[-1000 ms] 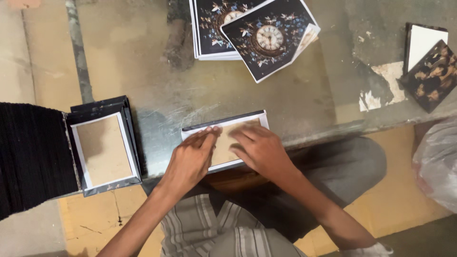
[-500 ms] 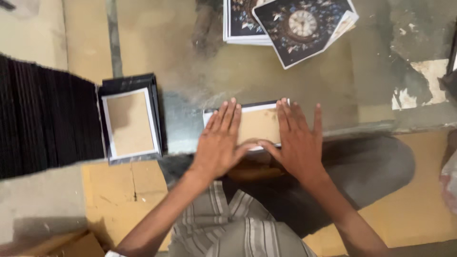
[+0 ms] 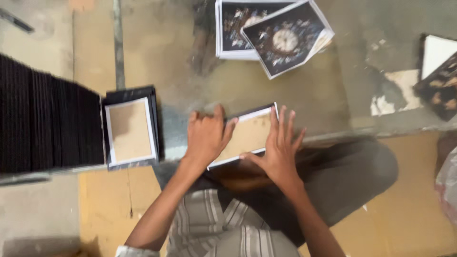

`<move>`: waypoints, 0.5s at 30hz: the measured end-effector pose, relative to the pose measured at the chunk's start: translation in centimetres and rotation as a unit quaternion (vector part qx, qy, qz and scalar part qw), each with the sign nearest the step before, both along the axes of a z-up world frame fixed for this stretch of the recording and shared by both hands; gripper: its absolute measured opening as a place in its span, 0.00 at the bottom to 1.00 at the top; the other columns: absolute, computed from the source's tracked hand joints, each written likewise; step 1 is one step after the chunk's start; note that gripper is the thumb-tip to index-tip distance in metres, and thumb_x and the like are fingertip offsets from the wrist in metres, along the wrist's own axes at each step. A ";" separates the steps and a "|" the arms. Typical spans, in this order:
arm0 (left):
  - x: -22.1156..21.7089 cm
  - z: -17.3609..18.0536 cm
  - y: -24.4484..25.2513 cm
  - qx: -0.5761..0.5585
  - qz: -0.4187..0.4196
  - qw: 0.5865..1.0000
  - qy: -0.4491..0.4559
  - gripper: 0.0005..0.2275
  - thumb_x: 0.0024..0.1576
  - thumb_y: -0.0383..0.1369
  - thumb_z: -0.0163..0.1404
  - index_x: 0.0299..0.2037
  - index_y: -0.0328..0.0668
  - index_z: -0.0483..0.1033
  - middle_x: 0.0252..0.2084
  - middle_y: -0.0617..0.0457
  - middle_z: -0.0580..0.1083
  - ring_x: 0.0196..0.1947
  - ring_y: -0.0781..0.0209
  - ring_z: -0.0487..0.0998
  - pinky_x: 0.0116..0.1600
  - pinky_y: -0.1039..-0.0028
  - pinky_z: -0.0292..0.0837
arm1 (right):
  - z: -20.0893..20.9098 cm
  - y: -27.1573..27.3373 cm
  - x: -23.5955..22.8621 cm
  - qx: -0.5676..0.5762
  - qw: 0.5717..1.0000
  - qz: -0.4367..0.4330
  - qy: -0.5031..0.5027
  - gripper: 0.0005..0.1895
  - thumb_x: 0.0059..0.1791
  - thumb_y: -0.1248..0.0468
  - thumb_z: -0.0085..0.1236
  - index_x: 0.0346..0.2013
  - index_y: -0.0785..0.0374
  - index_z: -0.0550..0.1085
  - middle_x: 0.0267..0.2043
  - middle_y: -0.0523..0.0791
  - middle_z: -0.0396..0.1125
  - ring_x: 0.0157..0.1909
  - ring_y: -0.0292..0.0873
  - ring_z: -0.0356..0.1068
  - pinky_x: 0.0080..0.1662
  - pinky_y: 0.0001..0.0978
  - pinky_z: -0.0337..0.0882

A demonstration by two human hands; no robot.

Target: The person assembles small books by placing a cover sheet over a cardboard insert, folding the edges, and pressing them flat. They repeat this process for multiple units, stacking the finished books on the table.

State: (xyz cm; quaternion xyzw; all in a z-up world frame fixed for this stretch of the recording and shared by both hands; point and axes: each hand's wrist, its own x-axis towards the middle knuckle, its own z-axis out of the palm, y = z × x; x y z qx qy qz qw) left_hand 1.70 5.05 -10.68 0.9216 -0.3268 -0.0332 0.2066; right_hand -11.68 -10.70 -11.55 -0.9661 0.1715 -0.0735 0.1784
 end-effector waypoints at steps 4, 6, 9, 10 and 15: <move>2.0 1.0 2.1 -0.059 -0.119 0.950 0.282 0.26 0.65 0.49 0.49 0.22 0.32 0.72 0.19 0.45 0.65 0.23 0.53 0.67 0.30 0.62 0.60 | 0.2 -1.5 -0.4 0.193 0.948 0.052 -0.247 0.68 0.40 0.49 0.73 0.75 0.68 0.34 0.77 0.66 0.31 0.78 0.65 0.36 0.70 0.65 0.45; 1.9 1.2 3.6 -0.100 -0.159 0.906 0.381 0.25 0.63 0.48 0.50 0.22 0.32 0.73 0.17 0.52 0.63 0.20 0.65 0.63 0.27 0.68 0.59 | 0.0 -2.3 0.0 0.458 0.838 -0.055 -0.292 0.62 0.40 0.61 0.68 0.75 0.60 0.34 0.77 0.60 0.40 0.73 0.59 0.51 0.62 0.52 0.63; 1.8 0.7 3.7 -0.142 -0.148 0.854 0.479 0.20 0.62 0.46 0.50 0.29 0.34 0.79 0.21 0.58 0.69 0.24 0.71 0.66 0.29 0.72 0.63 | -0.5 -4.1 0.9 0.654 0.708 -0.094 -0.250 0.49 0.44 0.72 0.60 0.73 0.61 0.44 0.74 0.55 0.52 0.65 0.47 0.64 0.58 0.35 0.72; 1.7 0.4 3.6 -0.175 -0.137 0.839 0.497 0.19 0.64 0.45 0.49 0.32 0.34 0.79 0.23 0.60 0.70 0.26 0.72 0.67 0.30 0.73 0.64 | -0.7 -4.5 1.3 0.690 0.683 -0.088 -0.223 0.43 0.46 0.75 0.57 0.73 0.64 0.49 0.72 0.53 0.55 0.63 0.43 0.66 0.58 0.30 0.72; 0.9 -1.5 1.2 -0.443 -0.153 0.801 0.373 0.19 0.72 0.43 0.42 0.52 0.29 0.72 0.44 0.56 0.75 0.45 0.69 0.72 0.49 0.76 0.69 | -1.0 -5.1 2.8 0.643 0.756 -0.036 -0.118 0.21 0.52 0.75 0.58 0.60 0.76 0.71 0.51 0.50 0.73 0.51 0.37 0.72 0.53 0.30 0.72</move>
